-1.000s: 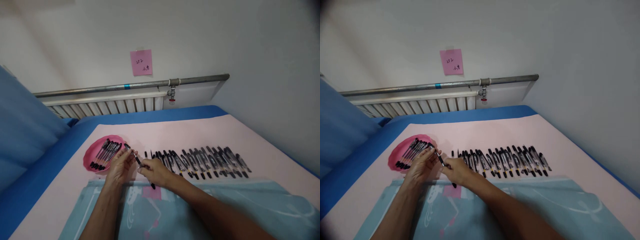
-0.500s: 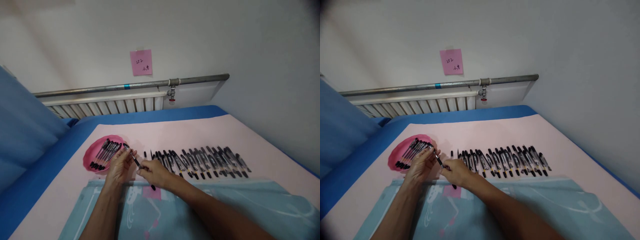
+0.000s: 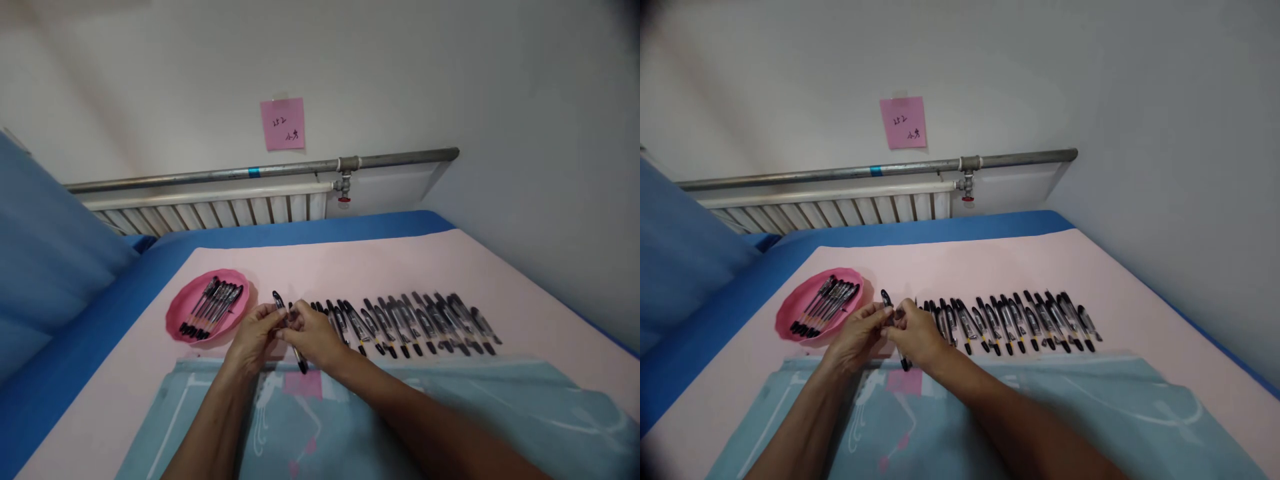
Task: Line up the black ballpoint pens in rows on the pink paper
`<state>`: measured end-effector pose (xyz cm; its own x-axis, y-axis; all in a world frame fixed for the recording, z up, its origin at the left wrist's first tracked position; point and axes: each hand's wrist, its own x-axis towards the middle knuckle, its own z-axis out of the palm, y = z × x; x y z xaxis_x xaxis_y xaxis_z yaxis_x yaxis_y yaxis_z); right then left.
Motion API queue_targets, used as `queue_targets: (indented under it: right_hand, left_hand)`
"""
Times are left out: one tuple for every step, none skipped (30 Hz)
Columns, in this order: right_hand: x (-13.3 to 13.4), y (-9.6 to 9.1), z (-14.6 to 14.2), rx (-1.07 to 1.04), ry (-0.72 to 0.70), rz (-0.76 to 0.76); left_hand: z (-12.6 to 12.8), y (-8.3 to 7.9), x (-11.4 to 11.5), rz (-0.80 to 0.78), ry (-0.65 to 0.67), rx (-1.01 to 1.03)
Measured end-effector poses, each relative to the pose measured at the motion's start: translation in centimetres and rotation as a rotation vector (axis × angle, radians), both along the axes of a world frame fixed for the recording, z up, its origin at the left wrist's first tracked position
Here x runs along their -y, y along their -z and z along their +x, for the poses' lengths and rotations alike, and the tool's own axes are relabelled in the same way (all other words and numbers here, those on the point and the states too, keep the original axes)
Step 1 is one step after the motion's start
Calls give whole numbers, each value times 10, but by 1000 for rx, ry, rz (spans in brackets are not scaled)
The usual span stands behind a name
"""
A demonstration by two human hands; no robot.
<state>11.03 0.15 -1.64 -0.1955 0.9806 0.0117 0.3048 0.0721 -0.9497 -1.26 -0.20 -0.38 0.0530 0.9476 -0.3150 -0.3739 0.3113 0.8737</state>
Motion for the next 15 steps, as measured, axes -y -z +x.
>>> queue_targets:
  right_hand:
    - [-1,0,0,9,8,4]
    - [-1,1,1,17,15,7]
    - [-1,2,1,24,20,10]
    - [-2,2,1,29,23,14]
    - [-2,3,1,29,20,24]
    - [-2,4,2,21,11,36]
    - [-2,4,2,4,-3,51]
    - [-2,4,2,-17,-16,68]
    - [-2,4,2,-38,-28,86]
    - [-2,4,2,-56,-38,103]
    - [-2,3,3,-67,-41,116]
    - [-2,3,3,-73,-40,125]
    - [-3,3,4,-75,-38,129]
    - [-3,3,4,-75,-37,131]
    - [-4,3,5,-73,-36,130]
  left_hand:
    - [1,0,1,-7,20,-9]
    - [2,0,2,-13,38,-18]
    - [3,0,3,-17,49,-26]
    - [4,0,3,-18,52,-31]
    - [4,-1,4,-15,45,-35]
    - [4,-2,3,-9,29,-36]
    - [3,-3,3,3,3,-37]
    - [1,-5,1,24,-36,-39]
    - [-3,-8,-1,56,-93,-42]
    - [-8,-11,-3,95,-167,-46]
    - [-14,-14,-5,138,-249,-49]
    - [-21,-18,-7,194,-353,-63]
    - [-28,-22,-9,258,-465,-91]
    - [-35,-25,-10,336,-583,-144]
    - [-42,-28,-10,431,-711,-245]
